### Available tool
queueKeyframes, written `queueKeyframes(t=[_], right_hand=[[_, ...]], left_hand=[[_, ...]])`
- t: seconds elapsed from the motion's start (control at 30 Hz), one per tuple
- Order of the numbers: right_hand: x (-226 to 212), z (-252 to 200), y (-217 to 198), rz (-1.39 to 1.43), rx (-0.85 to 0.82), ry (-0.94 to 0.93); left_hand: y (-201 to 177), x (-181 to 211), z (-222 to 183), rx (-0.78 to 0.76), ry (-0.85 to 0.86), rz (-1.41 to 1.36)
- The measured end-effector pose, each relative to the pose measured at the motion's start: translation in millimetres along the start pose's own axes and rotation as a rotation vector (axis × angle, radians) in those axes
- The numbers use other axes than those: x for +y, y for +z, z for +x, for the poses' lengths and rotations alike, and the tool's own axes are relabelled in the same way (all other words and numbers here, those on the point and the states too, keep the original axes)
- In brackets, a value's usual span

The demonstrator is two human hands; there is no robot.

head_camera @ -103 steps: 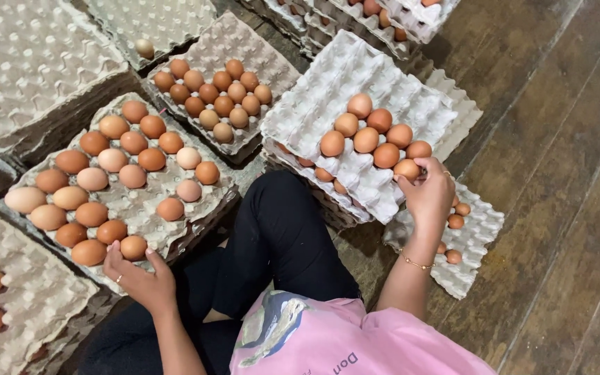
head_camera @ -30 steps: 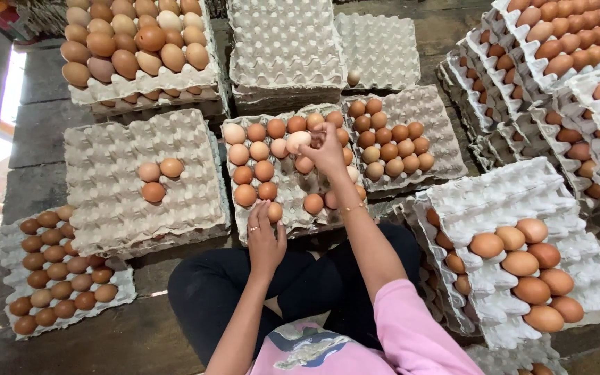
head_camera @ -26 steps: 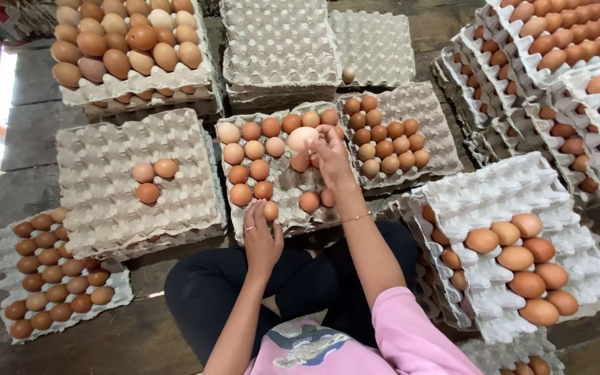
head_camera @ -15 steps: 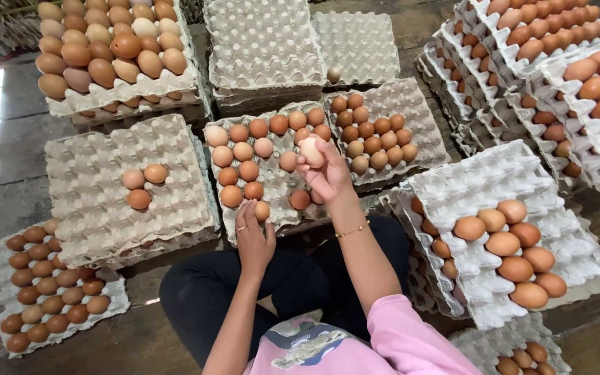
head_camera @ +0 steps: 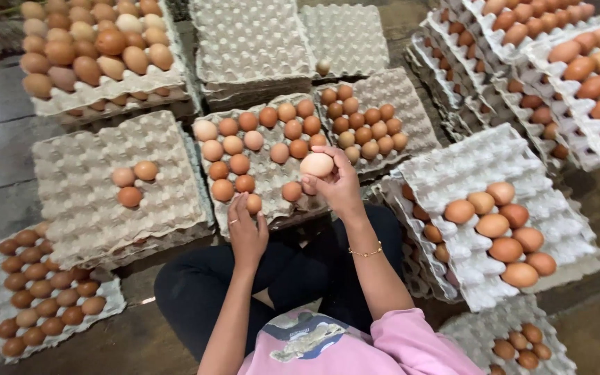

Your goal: Sorting and organizing chicken eggs into cardboard trays by hand

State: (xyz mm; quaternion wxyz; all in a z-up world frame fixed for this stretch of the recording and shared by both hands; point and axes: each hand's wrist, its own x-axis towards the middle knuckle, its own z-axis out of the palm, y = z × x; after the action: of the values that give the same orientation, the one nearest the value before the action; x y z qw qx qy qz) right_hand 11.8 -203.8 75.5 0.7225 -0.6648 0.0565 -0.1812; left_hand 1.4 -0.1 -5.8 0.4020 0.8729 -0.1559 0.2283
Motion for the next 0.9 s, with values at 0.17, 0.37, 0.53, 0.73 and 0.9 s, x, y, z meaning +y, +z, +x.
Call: queueKeyframes(t=[0.17,0.37,0.53,0.73,0.9], right_hand=[[-7.4,-10.7,-52.5,-0.087,0.125,-0.042],[-76.6,-24.7,-130.6,-0.715,0.441,-0.205],[-72.1,-22.3,-198.2,-1.204,0.667,-0.075],[-41.8,-9.4,-250.2,-1.445,0.712,0.224],[-33.0,-5.8,-268.4,-1.467,0.747,0.320]], left_hand=[[2.9,-4.1,-1.0,0.004,0.073,-0.002],[5.4,-4.1,-4.1,-0.022,0.082,-0.020],[4.0,0.3,-4.8,-0.023,0.038,0.000],[-4.5,15.6,2.0,-0.036,-0.014,0.002],[-5.9,19.2,2.9,-0.043,-0.031,0.019]])
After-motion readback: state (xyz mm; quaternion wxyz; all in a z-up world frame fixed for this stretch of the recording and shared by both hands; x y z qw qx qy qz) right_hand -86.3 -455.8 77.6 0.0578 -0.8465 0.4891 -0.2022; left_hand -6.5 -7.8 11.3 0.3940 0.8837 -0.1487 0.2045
